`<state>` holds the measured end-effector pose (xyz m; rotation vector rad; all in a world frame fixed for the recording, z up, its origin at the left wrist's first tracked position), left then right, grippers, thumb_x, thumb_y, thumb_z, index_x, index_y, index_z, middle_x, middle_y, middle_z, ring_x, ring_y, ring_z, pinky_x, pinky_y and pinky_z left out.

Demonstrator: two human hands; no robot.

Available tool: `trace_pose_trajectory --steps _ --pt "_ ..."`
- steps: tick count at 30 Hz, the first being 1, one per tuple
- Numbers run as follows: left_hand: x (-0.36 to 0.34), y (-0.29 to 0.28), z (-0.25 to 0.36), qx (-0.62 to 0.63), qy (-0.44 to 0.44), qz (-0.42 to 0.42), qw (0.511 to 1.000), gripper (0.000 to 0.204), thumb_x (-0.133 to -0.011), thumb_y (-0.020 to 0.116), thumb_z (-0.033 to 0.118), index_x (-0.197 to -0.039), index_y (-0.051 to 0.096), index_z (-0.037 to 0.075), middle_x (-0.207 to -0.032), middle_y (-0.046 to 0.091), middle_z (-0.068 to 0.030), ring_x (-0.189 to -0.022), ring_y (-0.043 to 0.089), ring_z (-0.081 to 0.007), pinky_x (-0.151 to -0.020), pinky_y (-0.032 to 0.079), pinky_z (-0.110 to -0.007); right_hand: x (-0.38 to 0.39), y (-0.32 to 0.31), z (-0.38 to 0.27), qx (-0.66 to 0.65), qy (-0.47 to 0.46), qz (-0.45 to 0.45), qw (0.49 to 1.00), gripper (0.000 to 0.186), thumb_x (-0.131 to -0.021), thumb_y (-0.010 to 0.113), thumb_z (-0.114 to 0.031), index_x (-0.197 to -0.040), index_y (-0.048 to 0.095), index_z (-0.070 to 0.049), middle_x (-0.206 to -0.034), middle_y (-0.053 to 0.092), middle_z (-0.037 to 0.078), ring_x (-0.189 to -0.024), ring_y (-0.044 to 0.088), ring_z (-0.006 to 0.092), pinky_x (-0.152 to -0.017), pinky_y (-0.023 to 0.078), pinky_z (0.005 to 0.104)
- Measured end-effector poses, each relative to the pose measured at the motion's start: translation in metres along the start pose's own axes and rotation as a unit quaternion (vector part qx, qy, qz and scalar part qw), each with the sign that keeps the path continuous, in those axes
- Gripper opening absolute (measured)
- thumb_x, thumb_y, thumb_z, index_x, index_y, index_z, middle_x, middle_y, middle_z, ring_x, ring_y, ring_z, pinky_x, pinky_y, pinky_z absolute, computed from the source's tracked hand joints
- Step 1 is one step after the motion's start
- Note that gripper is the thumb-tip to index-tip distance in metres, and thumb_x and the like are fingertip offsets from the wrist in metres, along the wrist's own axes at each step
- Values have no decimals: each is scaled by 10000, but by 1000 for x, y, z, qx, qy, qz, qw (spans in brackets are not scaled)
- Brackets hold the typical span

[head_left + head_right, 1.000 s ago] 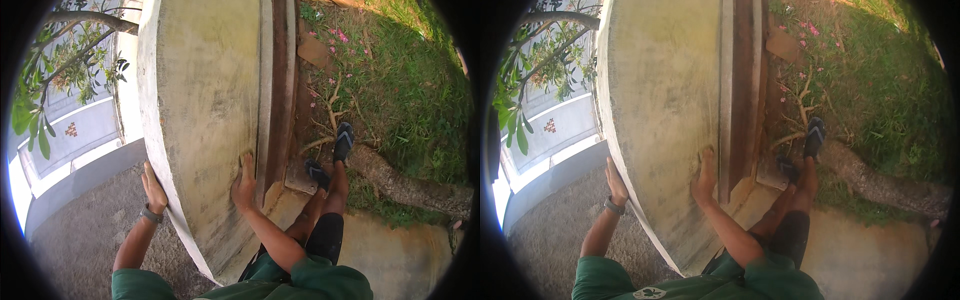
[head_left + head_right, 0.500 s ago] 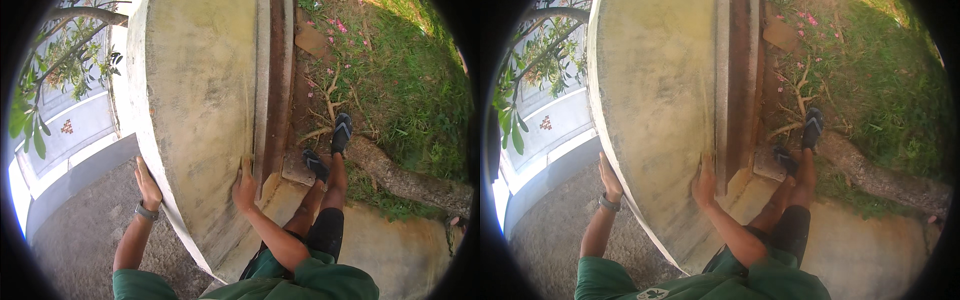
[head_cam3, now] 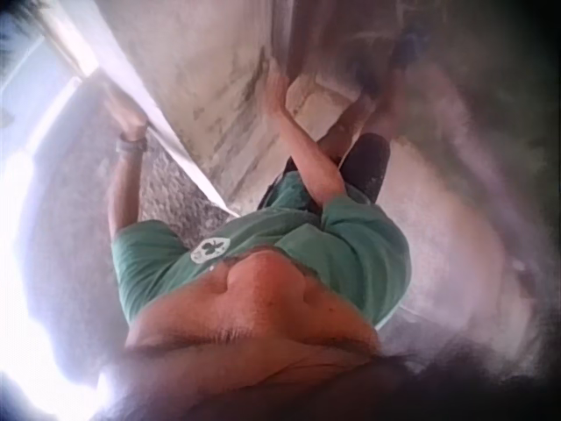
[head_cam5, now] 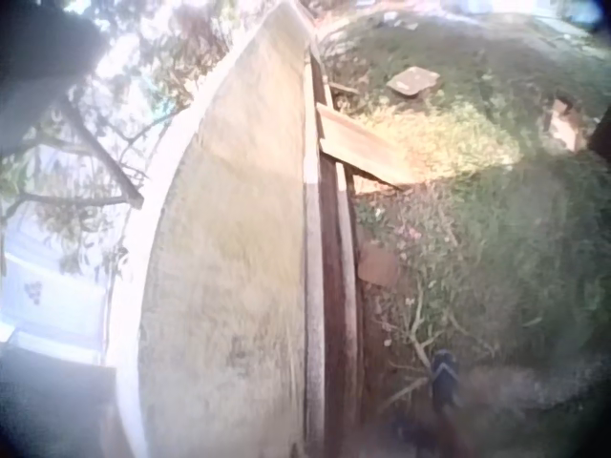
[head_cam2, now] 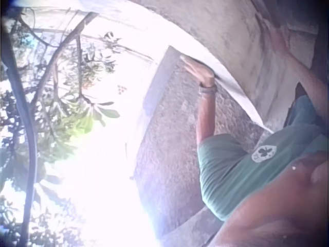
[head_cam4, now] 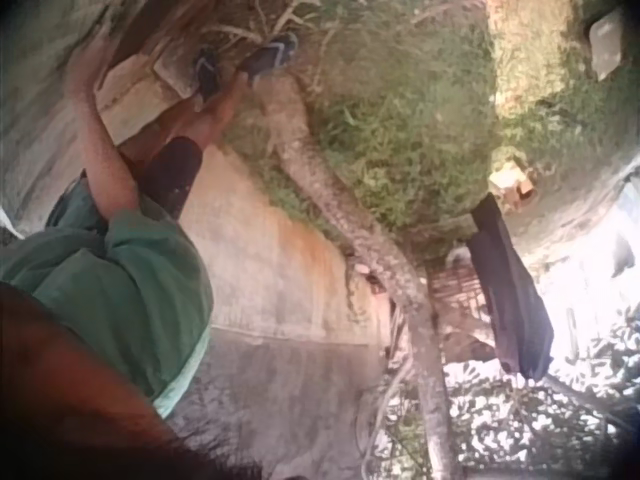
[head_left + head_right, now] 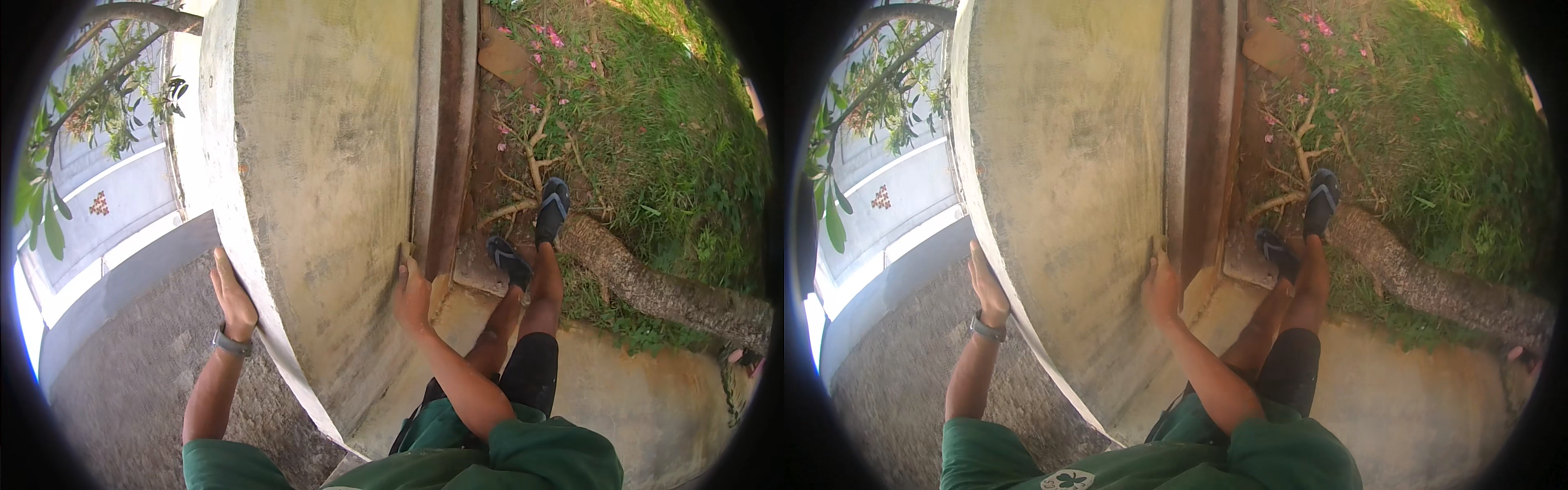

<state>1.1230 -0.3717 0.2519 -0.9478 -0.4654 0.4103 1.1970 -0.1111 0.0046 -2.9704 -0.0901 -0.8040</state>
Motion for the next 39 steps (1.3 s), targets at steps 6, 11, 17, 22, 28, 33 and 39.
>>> trace_pose_trajectory --steps 6,11,17,22,28,33,39 --pt "4 -3 5 -329 201 6 923 593 -1139 346 259 -1612 310 -97 -1262 628 -246 -1193 568 -345 -1041 439 -499 -201 -34 -120 -63 -166 76 981 582 -950 529 112 -1525 472 42 -1383 612 341 -1197 686 436 -963 573 462" --pt "-4 3 2 -21 11 -54 998 615 -1169 315 338 -1595 331 -106 -1288 609 -237 -1241 551 -337 -1073 433 -467 -61 -30 -73 -53 -19 -6 998 587 -1022 487 86 -1598 408 3 -1460 586 312 -1358 595 418 -1108 501 390" --pt "6 7 22 -82 10 34 996 679 -1179 270 458 -1492 475 -108 -1312 611 -196 -1188 591 -276 -1049 463 -419 -32 -13 -69 -115 -75 4 991 598 -997 474 133 -1584 409 46 -1630 418 273 -1535 386 387 -1241 373 433" --pt "-4 29 72 -7 -91 -9 996 715 -1167 292 507 -1487 492 -100 -1365 627 -182 -1236 591 -252 -1061 466 -413 -49 -20 -84 -126 -130 25 983 542 -1036 491 82 -1573 419 67 -1615 426 295 -1534 359 407 -1203 428 456" --pt "-97 79 221 -105 208 28 972 688 -1138 391 502 -1534 425 -59 -1366 600 -272 -1221 609 -331 -1089 458 -428 -33 -17 -81 -119 -99 11 988 560 -1039 500 73 -1589 397 55 -1615 431 285 -1540 372 361 -1236 381 420" --pt "-139 105 260 -118 192 65 972 1159 -925 588 771 -1569 307 -151 -1325 525 -387 -1188 590 -450 -1114 443 -478 -8 -18 -80 -96 -56 -35 993 561 -1024 469 101 -1581 409 63 -1602 447 293 -1528 388 379 -1203 418 399" --pt "-124 105 259 -128 229 41 964 1132 -897 660 701 -1587 316 -128 -1486 416 -421 -1366 458 -492 -1185 357 -567 28 0 -65 -121 -28 21 992 527 -1029 488 75 -1551 423 105 -1593 438 321 -1523 371 440 -1206 407 447"
Point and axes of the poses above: each hand's wrist, its own x-axis away from the middle knuckle, its own y-axis out of the palm, z = x × y, the point moved 4 cm from there along -x, towards the middle knuckle
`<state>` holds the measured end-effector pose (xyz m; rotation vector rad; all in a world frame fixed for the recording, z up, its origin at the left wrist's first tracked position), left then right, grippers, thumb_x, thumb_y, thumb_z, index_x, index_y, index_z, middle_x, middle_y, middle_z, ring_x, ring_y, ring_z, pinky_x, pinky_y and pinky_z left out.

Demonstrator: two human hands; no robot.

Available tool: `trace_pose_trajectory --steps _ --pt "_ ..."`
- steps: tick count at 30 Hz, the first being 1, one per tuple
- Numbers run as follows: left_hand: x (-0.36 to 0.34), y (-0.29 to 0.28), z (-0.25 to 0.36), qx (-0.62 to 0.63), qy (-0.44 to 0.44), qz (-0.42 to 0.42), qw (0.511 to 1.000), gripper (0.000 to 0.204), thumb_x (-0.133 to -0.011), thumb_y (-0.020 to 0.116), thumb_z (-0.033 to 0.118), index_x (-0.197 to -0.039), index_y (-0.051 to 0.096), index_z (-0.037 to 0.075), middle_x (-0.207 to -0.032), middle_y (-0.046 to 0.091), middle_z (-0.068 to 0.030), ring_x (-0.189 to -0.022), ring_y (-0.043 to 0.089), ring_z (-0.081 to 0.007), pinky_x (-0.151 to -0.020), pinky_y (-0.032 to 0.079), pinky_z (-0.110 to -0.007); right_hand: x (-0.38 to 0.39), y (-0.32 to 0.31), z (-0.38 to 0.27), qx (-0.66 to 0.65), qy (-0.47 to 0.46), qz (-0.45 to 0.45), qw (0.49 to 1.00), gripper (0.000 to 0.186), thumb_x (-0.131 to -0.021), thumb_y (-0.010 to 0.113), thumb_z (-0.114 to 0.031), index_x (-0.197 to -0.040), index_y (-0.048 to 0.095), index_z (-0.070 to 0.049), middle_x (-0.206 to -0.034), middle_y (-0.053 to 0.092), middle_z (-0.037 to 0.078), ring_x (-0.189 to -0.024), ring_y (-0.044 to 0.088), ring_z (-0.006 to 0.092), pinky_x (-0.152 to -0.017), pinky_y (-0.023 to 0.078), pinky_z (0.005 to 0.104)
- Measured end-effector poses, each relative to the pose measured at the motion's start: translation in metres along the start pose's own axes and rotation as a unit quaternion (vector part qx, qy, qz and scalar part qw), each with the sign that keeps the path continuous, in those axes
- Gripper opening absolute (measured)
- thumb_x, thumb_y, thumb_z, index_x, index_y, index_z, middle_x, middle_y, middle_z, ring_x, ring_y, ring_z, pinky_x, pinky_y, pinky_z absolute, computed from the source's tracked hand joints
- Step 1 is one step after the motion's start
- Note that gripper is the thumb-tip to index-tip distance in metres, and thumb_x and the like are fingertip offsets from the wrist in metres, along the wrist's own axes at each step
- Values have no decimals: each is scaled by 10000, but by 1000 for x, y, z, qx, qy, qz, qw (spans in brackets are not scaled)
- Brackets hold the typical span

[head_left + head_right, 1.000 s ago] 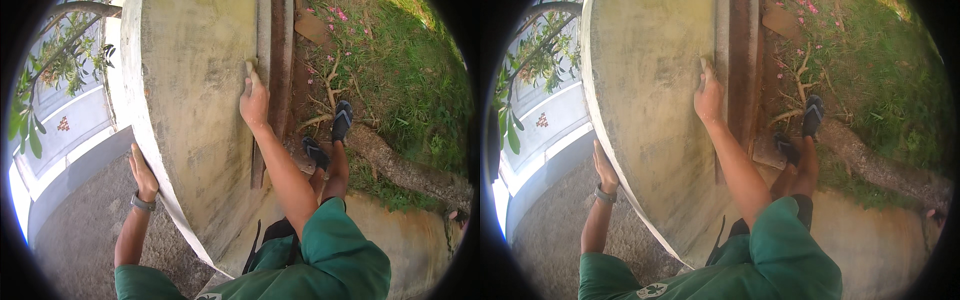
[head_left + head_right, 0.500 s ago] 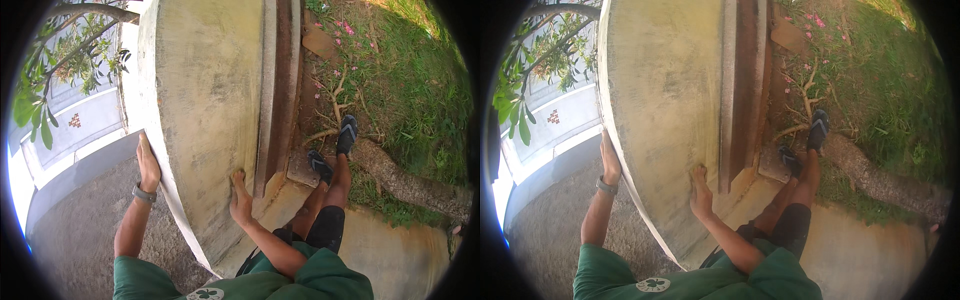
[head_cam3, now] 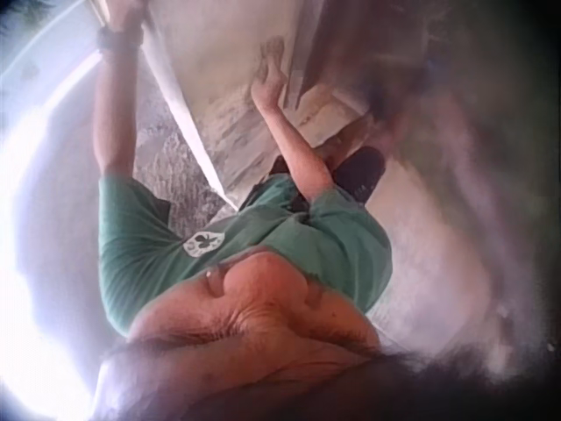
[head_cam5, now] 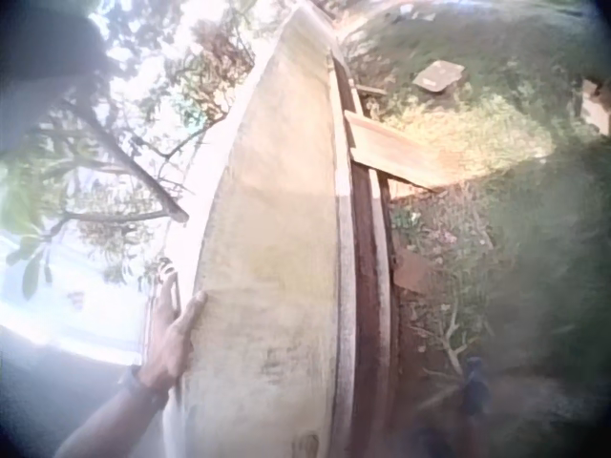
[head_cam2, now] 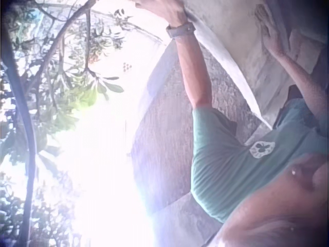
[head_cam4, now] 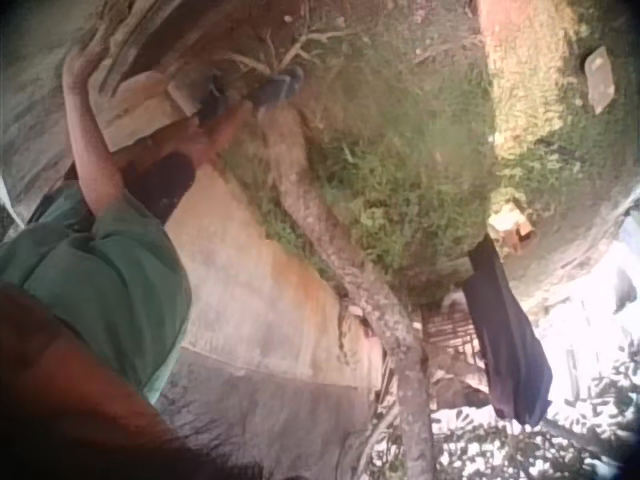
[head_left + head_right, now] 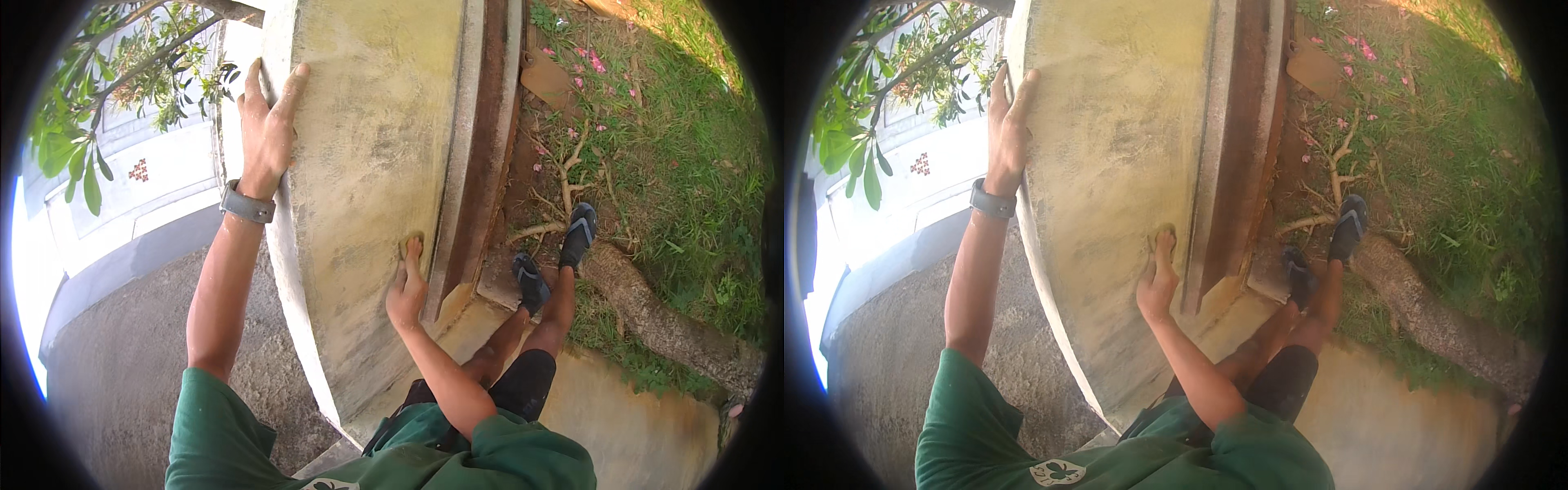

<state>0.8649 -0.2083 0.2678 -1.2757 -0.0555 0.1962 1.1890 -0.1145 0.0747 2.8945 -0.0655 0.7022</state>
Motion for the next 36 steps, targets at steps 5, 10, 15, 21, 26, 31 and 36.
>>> trace_pose_trajectory --steps 5,10,15,21,26,31,36 --pt "-6 0 4 -90 -40 -16 995 1061 -923 628 679 -1608 319 -71 -1574 330 -401 -1439 305 -502 -1230 266 -571 40 15 -27 -44 -47 -45 997 546 -1023 494 93 -1563 412 91 -1587 444 326 -1530 331 476 -1212 402 476" --pt "-4 -2 1 -66 -118 -7 991 1052 -918 620 677 -1620 306 -40 -1589 339 -327 -1399 289 -475 -1220 269 -571 -5 -1 -63 -68 27 18 997 536 -1017 517 89 -1547 445 84 -1580 450 334 -1536 319 484 -1237 359 498" --pt "-4 -1 -1 -56 -46 -19 997 997 -928 599 641 -1611 329 -35 -1576 354 -344 -1415 296 -460 -1229 253 -571 43 4 -65 -81 -33 -61 994 564 -997 540 91 -1553 450 70 -1571 460 339 -1518 355 485 -1262 315 513" --pt "-7 -1 0 -75 -37 -12 996 918 -968 596 614 -1578 403 -44 -1578 357 -356 -1434 305 -486 -1233 245 -566 63 8 -51 -90 36 -23 995 488 -1011 515 80 -1499 500 101 -1546 487 343 -1498 391 485 -1240 368 499" --pt "-7 0 -2 -50 -79 -7 996 974 -947 629 612 -1588 353 -68 -1561 381 -347 -1423 322 -479 -1210 287 -572 34 10 -79 -114 -152 -93 977 497 -1015 530 64 -1507 486 111 -1533 496 349 -1489 425 464 -1239 372 484" --pt "-7 -1 2 -34 21 -4 999 956 -964 618 608 -1593 350 -61 -1544 439 -319 -1409 358 -483 -1212 279 -577 -28 2 -23 -50 87 68 993 511 -1051 494 53 -1560 448 63 -1568 489 299 -1517 404 413 -1234 372 423" --pt "-8 0 -8 -32 -21 -15 999 927 -980 593 613 -1601 360 -34 -1573 394 -326 -1449 351 -463 -1234 262 -557 -12 8 -28 -81 -50 -18 995 477 -994 531 72 -1470 528 111 -1463 567 346 -1467 446 479 -1226 374 520"
Point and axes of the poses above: each hand's wrist, its own x-axis away from the middle knuckle, its own y-axis out of the palm, z = x × y, the point moved 4 cm from there along -x, towards the middle knuckle
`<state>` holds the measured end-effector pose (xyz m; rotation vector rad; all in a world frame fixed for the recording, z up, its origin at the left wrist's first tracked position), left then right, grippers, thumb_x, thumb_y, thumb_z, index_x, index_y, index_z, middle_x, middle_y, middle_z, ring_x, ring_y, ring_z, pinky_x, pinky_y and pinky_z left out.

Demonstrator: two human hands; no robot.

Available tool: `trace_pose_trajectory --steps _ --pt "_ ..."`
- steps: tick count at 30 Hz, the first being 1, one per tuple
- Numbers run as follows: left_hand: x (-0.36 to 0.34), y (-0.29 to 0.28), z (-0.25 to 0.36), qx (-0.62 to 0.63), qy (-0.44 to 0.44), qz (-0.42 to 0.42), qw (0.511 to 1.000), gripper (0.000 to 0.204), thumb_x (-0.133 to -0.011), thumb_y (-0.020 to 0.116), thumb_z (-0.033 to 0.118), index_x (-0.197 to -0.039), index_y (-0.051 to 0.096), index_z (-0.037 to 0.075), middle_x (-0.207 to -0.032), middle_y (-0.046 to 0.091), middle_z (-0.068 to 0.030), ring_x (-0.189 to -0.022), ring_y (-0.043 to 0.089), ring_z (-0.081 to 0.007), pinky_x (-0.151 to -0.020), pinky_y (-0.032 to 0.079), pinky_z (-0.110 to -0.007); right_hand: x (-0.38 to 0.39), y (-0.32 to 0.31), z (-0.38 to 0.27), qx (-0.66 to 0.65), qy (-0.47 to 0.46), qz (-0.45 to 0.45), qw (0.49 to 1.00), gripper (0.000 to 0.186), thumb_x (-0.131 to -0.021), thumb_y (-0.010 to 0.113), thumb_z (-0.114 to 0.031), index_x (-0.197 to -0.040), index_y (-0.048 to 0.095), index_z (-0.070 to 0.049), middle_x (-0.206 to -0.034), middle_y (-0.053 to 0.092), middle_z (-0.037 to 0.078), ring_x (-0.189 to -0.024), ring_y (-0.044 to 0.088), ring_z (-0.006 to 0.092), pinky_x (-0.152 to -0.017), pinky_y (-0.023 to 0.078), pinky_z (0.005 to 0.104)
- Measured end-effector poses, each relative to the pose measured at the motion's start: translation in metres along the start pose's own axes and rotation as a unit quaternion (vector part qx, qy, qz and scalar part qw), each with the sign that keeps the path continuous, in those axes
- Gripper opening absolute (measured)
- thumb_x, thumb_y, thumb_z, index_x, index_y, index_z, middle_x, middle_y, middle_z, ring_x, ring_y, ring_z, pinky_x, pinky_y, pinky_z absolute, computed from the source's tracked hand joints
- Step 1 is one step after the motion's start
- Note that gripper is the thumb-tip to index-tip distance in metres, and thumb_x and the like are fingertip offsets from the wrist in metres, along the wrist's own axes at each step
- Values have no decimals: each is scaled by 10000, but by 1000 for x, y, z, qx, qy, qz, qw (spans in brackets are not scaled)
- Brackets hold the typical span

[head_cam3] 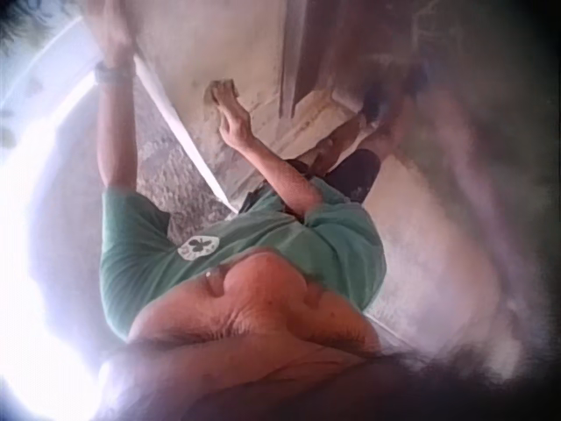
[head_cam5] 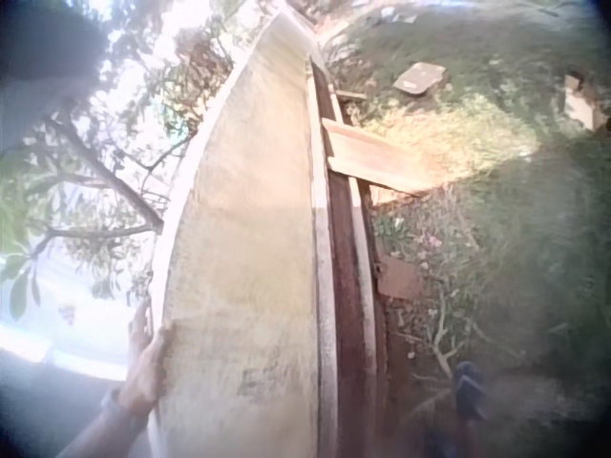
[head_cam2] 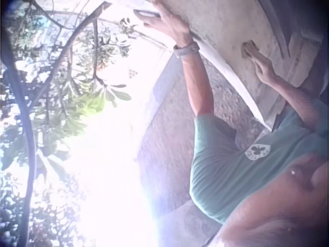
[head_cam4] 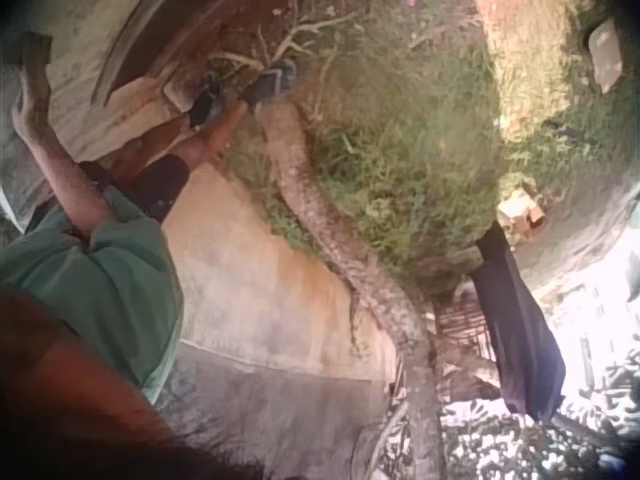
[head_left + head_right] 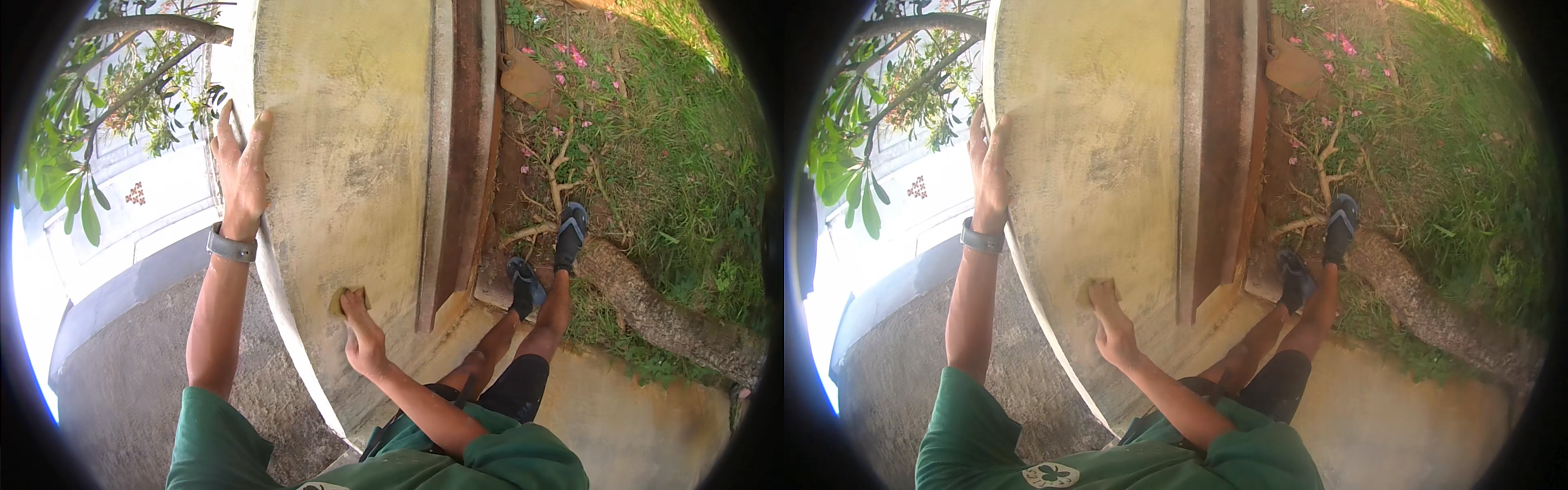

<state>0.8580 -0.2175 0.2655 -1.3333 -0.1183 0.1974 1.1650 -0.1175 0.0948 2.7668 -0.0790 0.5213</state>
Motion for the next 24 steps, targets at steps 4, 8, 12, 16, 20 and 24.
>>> trace_pose_trajectory --steps 4,8,12,16,20,24 --pt "4 -3 -3 -6 -30 22 999 958 -971 575 651 -1600 359 -38 -1560 414 -319 -1453 353 -461 -1227 272 -568 -11 -11 -16 22 90 64 994 469 -988 539 76 -1455 543 108 -1449 581 346 -1457 457 490 -1219 383 529" --pt "3 -1 0 -2 -8 13 1000 984 -949 583 673 -1585 370 -48 -1552 418 -323 -1453 362 -466 -1222 280 -574 -26 -7 -38 1 -14 9 1000 468 -995 542 75 -1463 543 91 -1465 575 333 -1460 458 485 -1215 393 514" --pt "2 -3 2 -26 -7 25 999 972 -958 577 667 -1575 383 -59 -1549 411 -336 -1439 373 -468 -1213 290 -579 -19 -3 -42 4 50 48 998 468 -1001 544 75 -1470 543 73 -1481 569 319 -1462 459 480 -1210 403 499" --pt "0 -1 1 10 -16 30 999 929 -968 596 623 -1564 401 -62 -1564 390 -339 -1453 353 -464 -1226 278 -567 -34 6 -48 -11 -9 28 999 468 -1001 547 80 -1469 551 58 -1488 568 310 -1465 456 477 -1214 399 490" --pt "3 -2 4 -19 26 23 999 928 -982 586 611 -1589 363 -56 -1579 391 -313 -1472 340 -450 -1240 271 -555 -63 5 -39 -107 116 62 985 477 -979 544 106 -1452 575 53 -1476 576 315 -1472 445 480 -1240 359 502" --pt "3 -1 2 -44 2 17 999 921 -1001 567 604 -1598 338 -60 -1594 376 -311 -1490 310 -450 -1243 266 -547 -73 6 -46 -120 184 86 972 481 -986 530 97 -1465 557 70 -1479 568 324 -1469 448 481 -1243 354 520"
Point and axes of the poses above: each hand's wrist, its own x-axis away from the middle knuckle, its own y-axis out of the palm, z = x × y, the point moved 4 cm from there along -x, towards the middle knuckle
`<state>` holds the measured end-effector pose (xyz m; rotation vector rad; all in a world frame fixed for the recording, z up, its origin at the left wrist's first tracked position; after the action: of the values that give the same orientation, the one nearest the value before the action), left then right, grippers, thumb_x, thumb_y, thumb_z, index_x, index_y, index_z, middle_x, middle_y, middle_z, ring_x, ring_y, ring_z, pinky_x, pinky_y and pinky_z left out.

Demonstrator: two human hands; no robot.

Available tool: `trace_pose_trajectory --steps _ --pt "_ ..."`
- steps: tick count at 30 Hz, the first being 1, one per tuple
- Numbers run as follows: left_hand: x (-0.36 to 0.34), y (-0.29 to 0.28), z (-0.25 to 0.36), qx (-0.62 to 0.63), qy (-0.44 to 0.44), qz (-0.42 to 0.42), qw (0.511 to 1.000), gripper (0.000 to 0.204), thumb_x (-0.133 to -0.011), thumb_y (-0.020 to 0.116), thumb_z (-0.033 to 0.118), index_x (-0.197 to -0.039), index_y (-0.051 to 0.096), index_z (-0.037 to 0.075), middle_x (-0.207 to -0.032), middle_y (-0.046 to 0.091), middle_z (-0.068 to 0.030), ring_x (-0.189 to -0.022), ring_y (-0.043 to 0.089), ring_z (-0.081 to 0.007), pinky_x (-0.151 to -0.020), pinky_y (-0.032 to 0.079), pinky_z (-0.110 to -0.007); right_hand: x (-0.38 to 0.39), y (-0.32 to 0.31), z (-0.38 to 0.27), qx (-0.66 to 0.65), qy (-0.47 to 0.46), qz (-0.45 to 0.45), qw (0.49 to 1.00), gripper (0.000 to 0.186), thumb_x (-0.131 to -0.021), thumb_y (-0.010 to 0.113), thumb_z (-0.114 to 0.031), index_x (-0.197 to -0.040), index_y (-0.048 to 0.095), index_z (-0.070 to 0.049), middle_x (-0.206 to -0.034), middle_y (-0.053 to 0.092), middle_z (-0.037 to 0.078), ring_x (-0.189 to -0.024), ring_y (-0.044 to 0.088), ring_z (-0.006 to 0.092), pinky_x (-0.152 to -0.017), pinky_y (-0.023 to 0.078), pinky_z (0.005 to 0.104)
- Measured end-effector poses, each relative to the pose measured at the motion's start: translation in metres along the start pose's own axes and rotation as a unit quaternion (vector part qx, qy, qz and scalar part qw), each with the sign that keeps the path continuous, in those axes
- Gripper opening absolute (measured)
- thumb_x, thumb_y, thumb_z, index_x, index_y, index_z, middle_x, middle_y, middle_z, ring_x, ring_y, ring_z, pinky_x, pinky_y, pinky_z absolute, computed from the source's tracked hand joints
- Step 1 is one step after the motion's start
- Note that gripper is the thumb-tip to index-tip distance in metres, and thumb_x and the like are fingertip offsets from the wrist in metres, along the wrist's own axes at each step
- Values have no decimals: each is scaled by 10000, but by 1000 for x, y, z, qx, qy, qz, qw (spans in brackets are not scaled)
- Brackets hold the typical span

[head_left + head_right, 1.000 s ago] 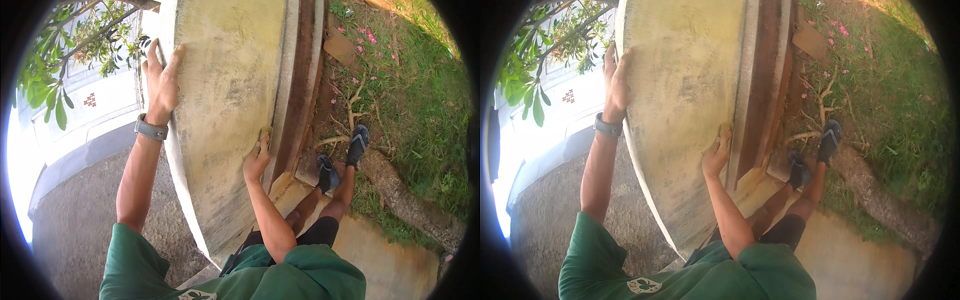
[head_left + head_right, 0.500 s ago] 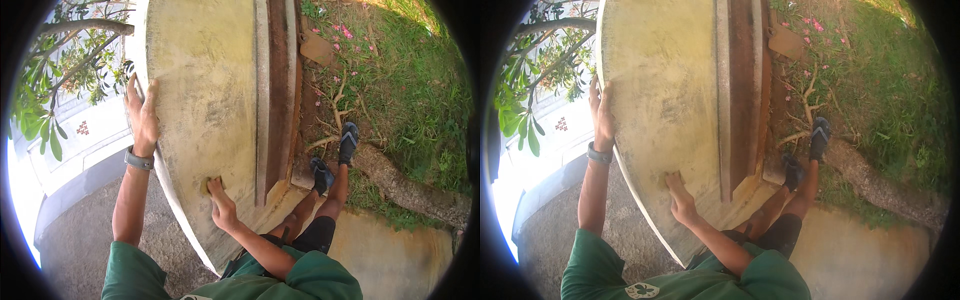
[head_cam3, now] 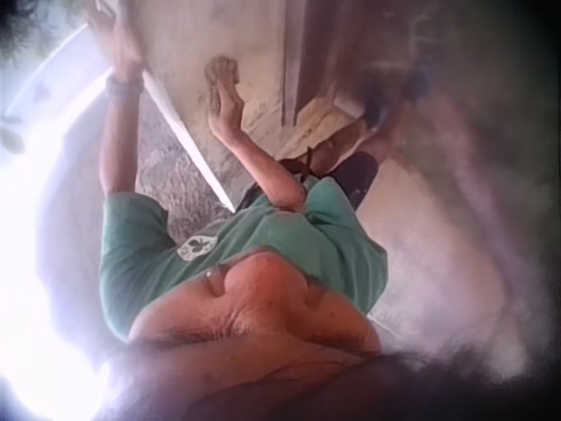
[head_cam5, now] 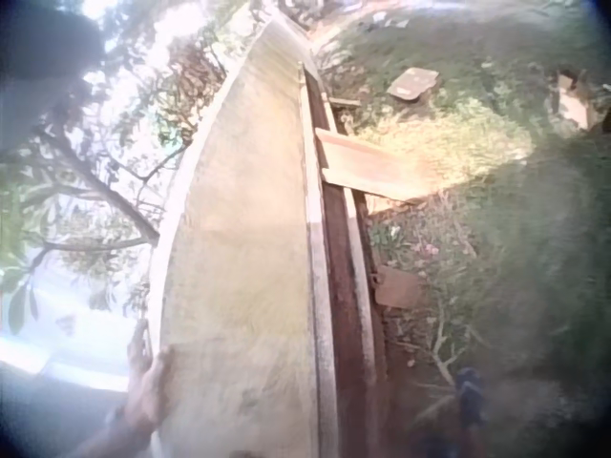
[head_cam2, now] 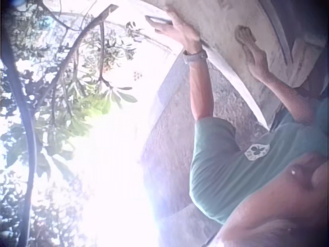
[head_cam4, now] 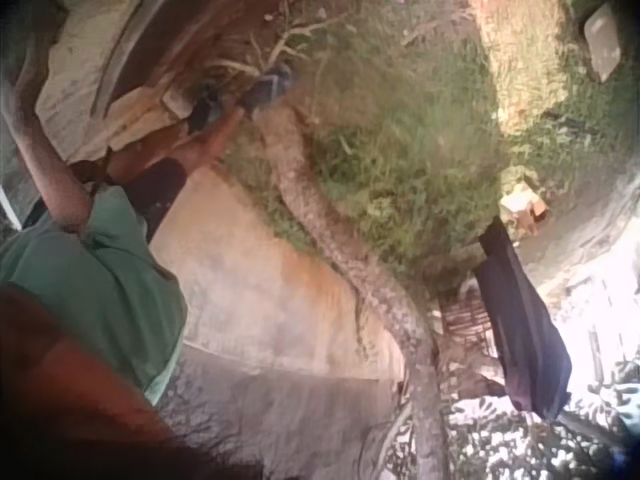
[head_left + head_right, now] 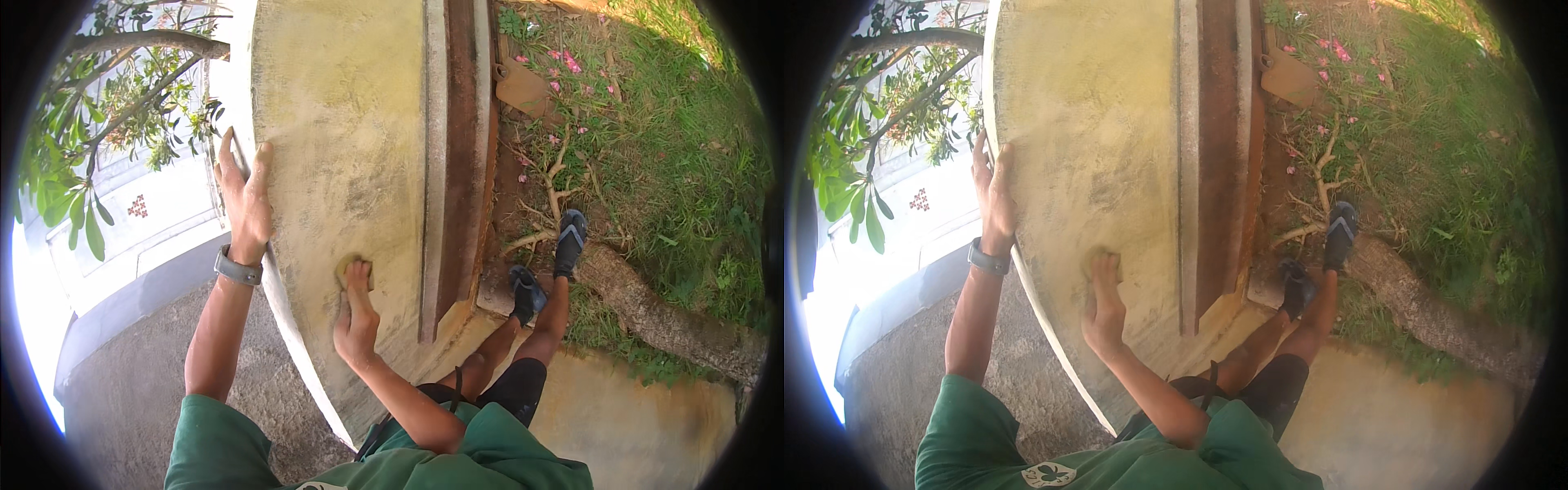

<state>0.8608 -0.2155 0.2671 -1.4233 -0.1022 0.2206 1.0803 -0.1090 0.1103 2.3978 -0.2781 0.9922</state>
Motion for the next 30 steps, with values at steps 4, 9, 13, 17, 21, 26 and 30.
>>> trace_pose_trajectory --steps 4,9,13,17,21,26,30 --pt "-1 0 3 2 -2 -10 1000 981 -971 589 653 -1607 332 -48 -1604 366 -311 -1498 299 -443 -1249 255 -555 28 16 -33 102 -205 -66 971 478 -1012 513 71 -1490 526 83 -1500 540 333 -1476 437 469 -1241 360 512" --pt "-2 3 4 58 -30 -21 998 970 -976 584 657 -1628 309 -6 -1602 348 -321 -1505 287 -449 -1254 238 -571 29 30 -51 121 -209 -86 967 535 -1000 480 114 -1532 479 58 -1575 467 314 -1528 380 418 -1227 388 436" --pt "-1 1 8 30 -32 -14 999 951 -992 577 629 -1608 313 -46 -1583 353 -329 -1464 324 -449 -1237 261 -561 9 21 -29 72 -135 0 988 478 -1044 481 78 -1521 490 64 -1545 506 311 -1522 389 419 -1227 389 471" --pt "-2 -1 14 0 8 -13 1000 931 -1032 508 631 -1596 301 -79 -1590 353 -327 -1462 323 -452 -1225 276 -560 18 21 -7 142 -124 7 982 465 -1047 501 55 -1511 488 78 -1547 505 312 -1524 395 402 -1208 419 450" --pt "-2 -1 15 0 56 -11 998 853 -1095 357 607 -1592 322 -86 -1608 362 -320 -1470 335 -449 -1244 243 -549 31 17 -18 146 -278 -41 948 469 -1026 506 86 -1495 507 89 -1549 508 304 -1499 435 401 -1188 430 413" --pt "-4 -2 0 25 -13 -7 1000 747 -1141 252 543 -1595 356 -40 -1614 369 -312 -1516 318 -436 -1269 200 -547 4 -7 -18 146 -22 83 986 580 -940 545 161 -1509 503 54 -1508 534 326 -1476 456 428 -1201 426 440" --pt "-3 1 -5 9 59 -39 997 670 -1156 244 493 -1636 330 33 -1656 349 -256 -1550 292 -432 -1290 168 -561 29 6 -38 66 -250 -62 964 510 -957 564 121 -1465 548 83 -1485 555 332 -1466 461 453 -1189 431 458"
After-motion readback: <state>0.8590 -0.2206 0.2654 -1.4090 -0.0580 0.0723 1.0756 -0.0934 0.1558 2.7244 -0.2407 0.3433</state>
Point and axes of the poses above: each hand's wrist, its own x-axis away from the middle knuckle, its own y-axis out of the palm, z = x × y, the point moved 4 cm from there along -x, towards the middle knuckle
